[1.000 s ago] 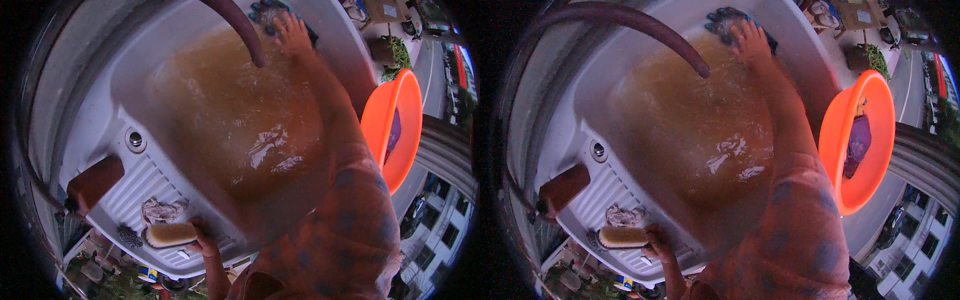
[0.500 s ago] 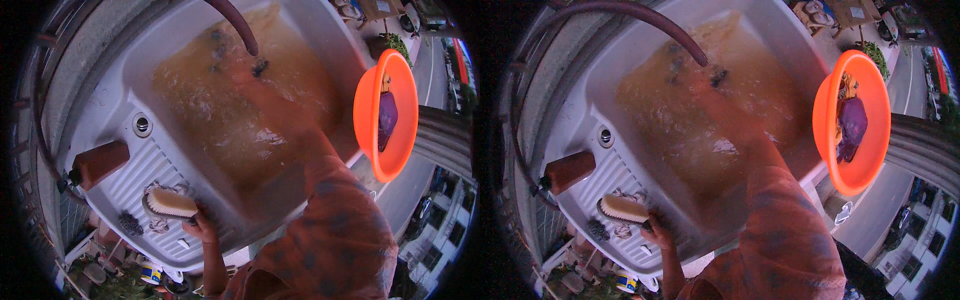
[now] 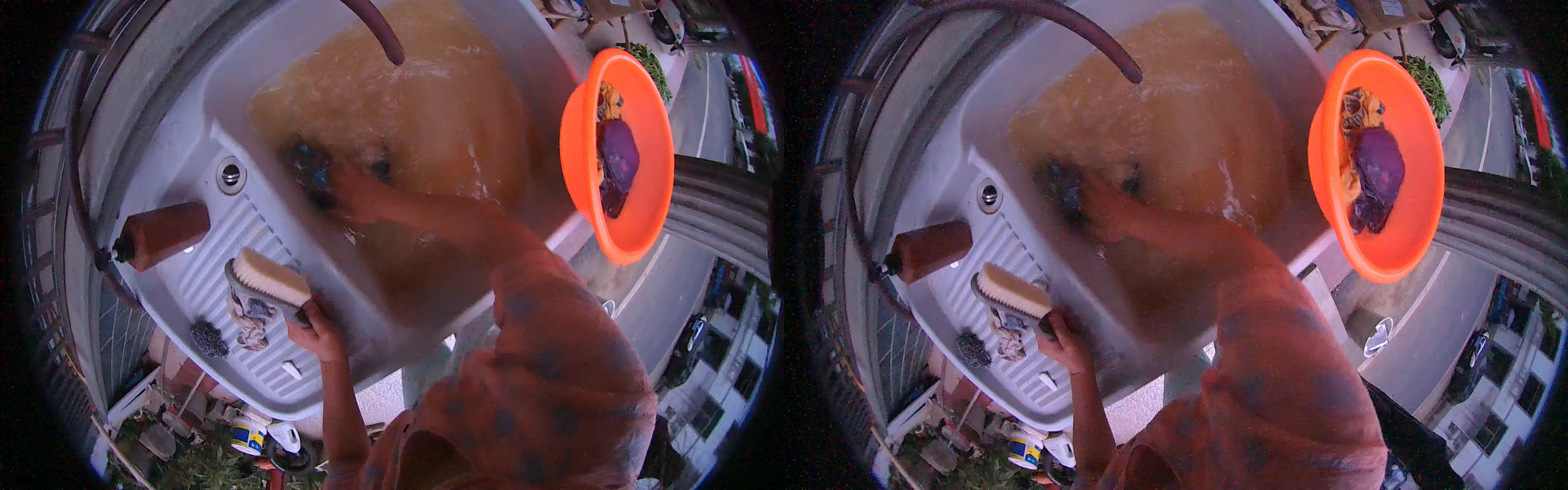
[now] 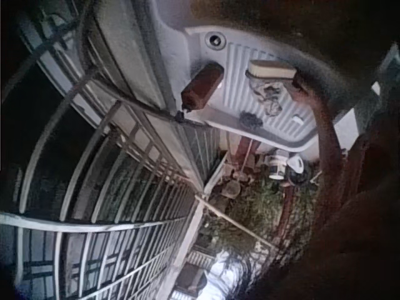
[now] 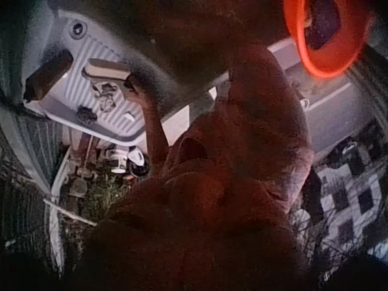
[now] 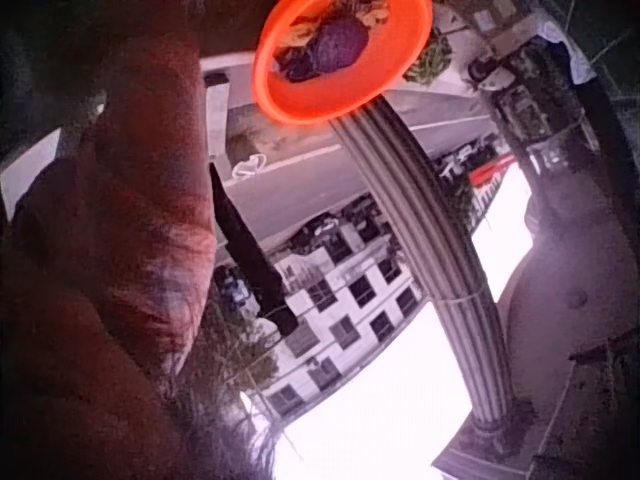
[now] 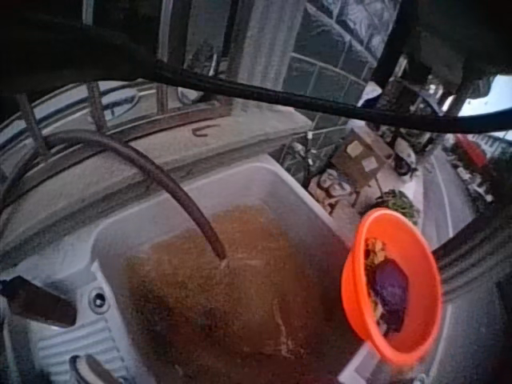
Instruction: The person carries a basin of clothes to an outdoor sink, fills it with water, and washes the items by hand. They use a brush to scrub a dark garment and apply liquid soap to a yellow cloth, scrubbing it on the sink's washboard before rinsing.
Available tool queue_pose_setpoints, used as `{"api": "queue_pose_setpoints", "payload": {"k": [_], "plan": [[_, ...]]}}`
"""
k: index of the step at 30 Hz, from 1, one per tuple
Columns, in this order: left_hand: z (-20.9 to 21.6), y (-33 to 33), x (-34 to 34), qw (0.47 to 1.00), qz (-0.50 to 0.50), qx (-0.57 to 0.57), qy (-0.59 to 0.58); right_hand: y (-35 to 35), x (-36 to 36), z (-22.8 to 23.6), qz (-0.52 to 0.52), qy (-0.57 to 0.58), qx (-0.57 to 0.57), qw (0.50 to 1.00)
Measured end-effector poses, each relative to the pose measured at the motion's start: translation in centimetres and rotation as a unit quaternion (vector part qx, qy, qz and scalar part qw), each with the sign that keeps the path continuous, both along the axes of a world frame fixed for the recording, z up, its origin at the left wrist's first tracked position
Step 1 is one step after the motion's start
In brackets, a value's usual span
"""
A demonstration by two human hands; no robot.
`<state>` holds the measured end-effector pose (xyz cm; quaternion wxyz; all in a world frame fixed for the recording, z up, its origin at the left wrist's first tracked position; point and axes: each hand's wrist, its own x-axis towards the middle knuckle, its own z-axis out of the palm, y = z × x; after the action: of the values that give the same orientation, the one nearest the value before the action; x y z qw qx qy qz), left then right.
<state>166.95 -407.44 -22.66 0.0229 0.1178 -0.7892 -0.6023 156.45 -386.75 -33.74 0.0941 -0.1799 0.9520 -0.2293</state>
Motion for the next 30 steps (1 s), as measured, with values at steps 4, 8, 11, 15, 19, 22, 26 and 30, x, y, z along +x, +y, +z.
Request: {"api": "queue_pose_setpoints", "payload": {"k": [4, 8, 11, 15, 19, 22, 26, 30], "plan": [[-0.1, 0.0, -0.7, 1.0, -0.017, -0.009, -0.024, 1.9, 8.2, 0.1, 0.101, -0.007, 0.025, 0.995], [-1.4, 0.0, -1.1, 0.999, -0.043, -0.007, -0.005, 5.2, 14.4, 1.4, 0.206, -0.094, 0.085, 0.97], [-0.3, 0.3, -0.7, 1.0, -0.015, 0.019, -0.002, 7.4, 14.9, 4.2, 0.171, -0.284, -0.038, 0.943], [-1.5, -0.1, -0.9, 0.999, -0.03, 0.007, 0.02, 11.2, 15.1, 3.8, -0.007, -0.266, 0.059, 0.962], [-1.1, 0.3, -1.0, 0.999, -0.031, 0.042, 0.002, 14.0, 14.6, 0.7, -0.214, -0.236, 0.196, 0.927], [-0.8, 0.1, -0.7, 0.999, -0.025, 0.018, -0.029, 15.6, 13.2, -2.0, -0.266, -0.134, 0.199, 0.934], [-1.3, -0.2, -0.6, 1.0, -0.016, 0.003, 0.012, 17.9, 10.4, -4.2, -0.235, 0.089, 0.216, 0.944], [-1.5, -1.1, -0.5, 0.999, -0.015, -0.031, -0.004, 18.9, 5.0, -0.5, -0.313, -0.016, 0.28, 0.907]]}}
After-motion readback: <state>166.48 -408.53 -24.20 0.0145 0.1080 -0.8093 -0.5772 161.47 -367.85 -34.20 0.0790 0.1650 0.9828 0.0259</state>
